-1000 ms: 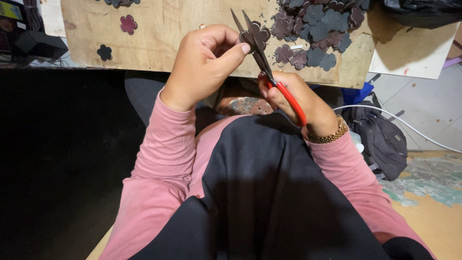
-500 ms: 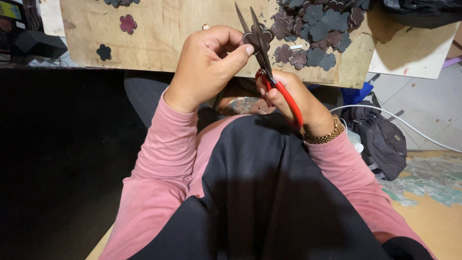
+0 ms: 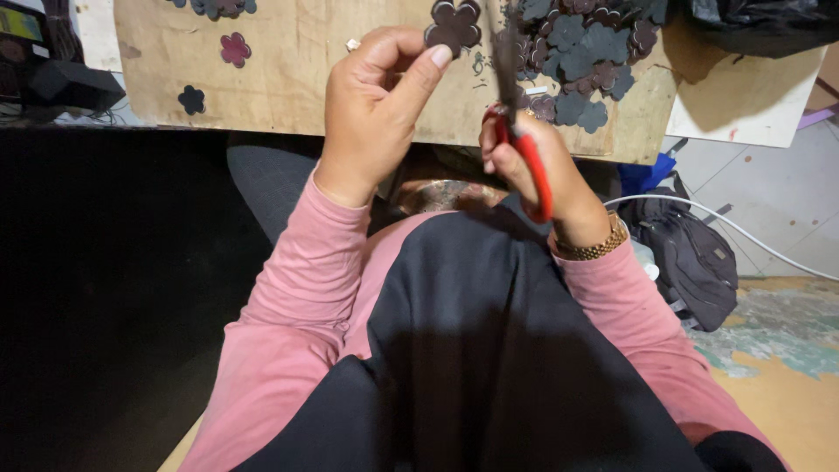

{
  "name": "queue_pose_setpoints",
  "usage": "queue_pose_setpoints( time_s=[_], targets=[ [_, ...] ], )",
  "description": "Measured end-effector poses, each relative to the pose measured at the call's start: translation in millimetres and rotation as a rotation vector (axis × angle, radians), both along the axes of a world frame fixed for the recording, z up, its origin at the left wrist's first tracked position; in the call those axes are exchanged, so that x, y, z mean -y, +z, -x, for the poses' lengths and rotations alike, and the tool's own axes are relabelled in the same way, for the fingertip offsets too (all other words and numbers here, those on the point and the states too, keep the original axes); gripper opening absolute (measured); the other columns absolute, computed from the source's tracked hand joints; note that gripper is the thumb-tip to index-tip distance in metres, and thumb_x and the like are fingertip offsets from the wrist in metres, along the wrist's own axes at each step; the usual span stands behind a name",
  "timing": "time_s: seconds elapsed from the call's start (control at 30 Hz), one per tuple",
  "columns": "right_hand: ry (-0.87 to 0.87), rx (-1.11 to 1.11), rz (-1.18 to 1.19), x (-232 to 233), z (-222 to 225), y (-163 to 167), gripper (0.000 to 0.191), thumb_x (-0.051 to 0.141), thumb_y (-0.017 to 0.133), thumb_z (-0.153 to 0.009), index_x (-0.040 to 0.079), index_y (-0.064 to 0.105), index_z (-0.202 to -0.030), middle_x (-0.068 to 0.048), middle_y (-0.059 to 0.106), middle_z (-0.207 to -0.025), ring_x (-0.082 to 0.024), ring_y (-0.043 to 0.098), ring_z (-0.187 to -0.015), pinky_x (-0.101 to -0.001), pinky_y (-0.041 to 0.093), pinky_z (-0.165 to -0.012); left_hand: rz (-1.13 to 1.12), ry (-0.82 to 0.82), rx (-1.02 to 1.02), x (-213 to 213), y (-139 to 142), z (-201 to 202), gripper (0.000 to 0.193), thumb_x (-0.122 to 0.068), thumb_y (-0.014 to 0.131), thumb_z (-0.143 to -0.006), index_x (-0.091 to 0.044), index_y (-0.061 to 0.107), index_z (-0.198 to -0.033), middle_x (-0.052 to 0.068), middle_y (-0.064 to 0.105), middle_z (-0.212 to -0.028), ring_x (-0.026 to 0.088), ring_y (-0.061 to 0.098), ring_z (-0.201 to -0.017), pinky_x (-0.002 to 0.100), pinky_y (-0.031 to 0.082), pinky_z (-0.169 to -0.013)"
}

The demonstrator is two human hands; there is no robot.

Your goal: The person sits at a workbench holding a flower-shaped leather piece in one hand and red-handled scissors in the other, trimming the edges between the petals. They rotate the piece to cut each notch, then set the trimmed piece on the table with a pile of similar cut pieces.

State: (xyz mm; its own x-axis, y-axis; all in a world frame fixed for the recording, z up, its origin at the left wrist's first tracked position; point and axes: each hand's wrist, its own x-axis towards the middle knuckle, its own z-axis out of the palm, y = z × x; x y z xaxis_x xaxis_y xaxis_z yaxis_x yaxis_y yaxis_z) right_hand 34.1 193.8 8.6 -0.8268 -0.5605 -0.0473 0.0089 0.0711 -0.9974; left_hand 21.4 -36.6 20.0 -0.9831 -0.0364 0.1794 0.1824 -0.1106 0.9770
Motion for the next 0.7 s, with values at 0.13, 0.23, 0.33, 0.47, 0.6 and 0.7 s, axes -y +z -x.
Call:
queue_pose_setpoints(
  time_s=[0.13,0.23,0.33,0.47,0.6,0.7],
  targets=[
    [-0.159,-0.022,0.260,13,3,1,0.023,0.022,0.066,-0.113,0.006,0.051,-0.108,-0.006,0.057,-0.099,-0.013,0.057,-0.092,-0.0278,0.048,-0.085,0.004,-0.001,-0.027,-12,3,-5,0.010,-0.011,0.071,-0.106,-0.001,0.072,-0.111,0.000,0.067,-0.106,0.007,0.063,-0.093,0.022,0.052,-0.082],
    [-0.281,-0.015,0.414,24,12,2,0.018,0.010,0.065,-0.109,0.008,0.049,-0.119,-0.007,0.060,-0.113,-0.014,0.059,-0.099,-0.0286,0.050,-0.092,0.107,0.027,-0.084,-20,6,-8,0.009,-0.011,0.072,-0.105,-0.004,0.072,-0.110,0.002,0.068,-0.105,0.010,0.065,-0.095,0.024,0.054,-0.081],
    [-0.337,-0.023,0.403,30,22,2,0.022,0.004,0.067,-0.110,0.008,0.047,-0.120,-0.006,0.059,-0.105,-0.013,0.060,-0.097,-0.0280,0.050,-0.089,0.233,0.067,-0.166,-23,9,-8,0.007,-0.011,0.073,-0.105,-0.005,0.072,-0.109,0.003,0.071,-0.106,0.013,0.067,-0.100,0.028,0.055,-0.083],
    [-0.333,-0.143,0.282,26,22,7,0.021,-0.003,0.066,-0.112,0.004,0.048,-0.118,-0.006,0.058,-0.110,-0.010,0.056,-0.098,-0.0250,0.046,-0.091,0.222,0.053,-0.118,-23,9,-9,0.018,-0.010,0.075,-0.099,-0.002,0.068,-0.114,0.004,0.073,-0.107,0.013,0.070,-0.100,0.028,0.054,-0.081],
    [-0.303,-0.214,0.150,23,20,12,0.021,-0.006,0.066,-0.112,0.003,0.047,-0.117,-0.008,0.063,-0.111,-0.012,0.062,-0.104,-0.0262,0.050,-0.096,-0.243,-0.051,-0.015,-30,1,-6,0.010,-0.005,0.068,-0.107,0.003,0.067,-0.114,0.007,0.075,-0.109,0.011,0.072,-0.097,0.028,0.060,-0.094],
    [-0.308,-0.146,0.215,27,21,11,0.023,-0.006,0.064,-0.110,0.006,0.046,-0.118,-0.009,0.065,-0.111,-0.014,0.064,-0.103,-0.0283,0.054,-0.097,-0.280,-0.043,0.045,-28,-8,-4,0.007,-0.003,0.067,-0.105,0.004,0.067,-0.107,0.007,0.075,-0.102,0.011,0.072,-0.093,0.026,0.060,-0.088]
  ],
)
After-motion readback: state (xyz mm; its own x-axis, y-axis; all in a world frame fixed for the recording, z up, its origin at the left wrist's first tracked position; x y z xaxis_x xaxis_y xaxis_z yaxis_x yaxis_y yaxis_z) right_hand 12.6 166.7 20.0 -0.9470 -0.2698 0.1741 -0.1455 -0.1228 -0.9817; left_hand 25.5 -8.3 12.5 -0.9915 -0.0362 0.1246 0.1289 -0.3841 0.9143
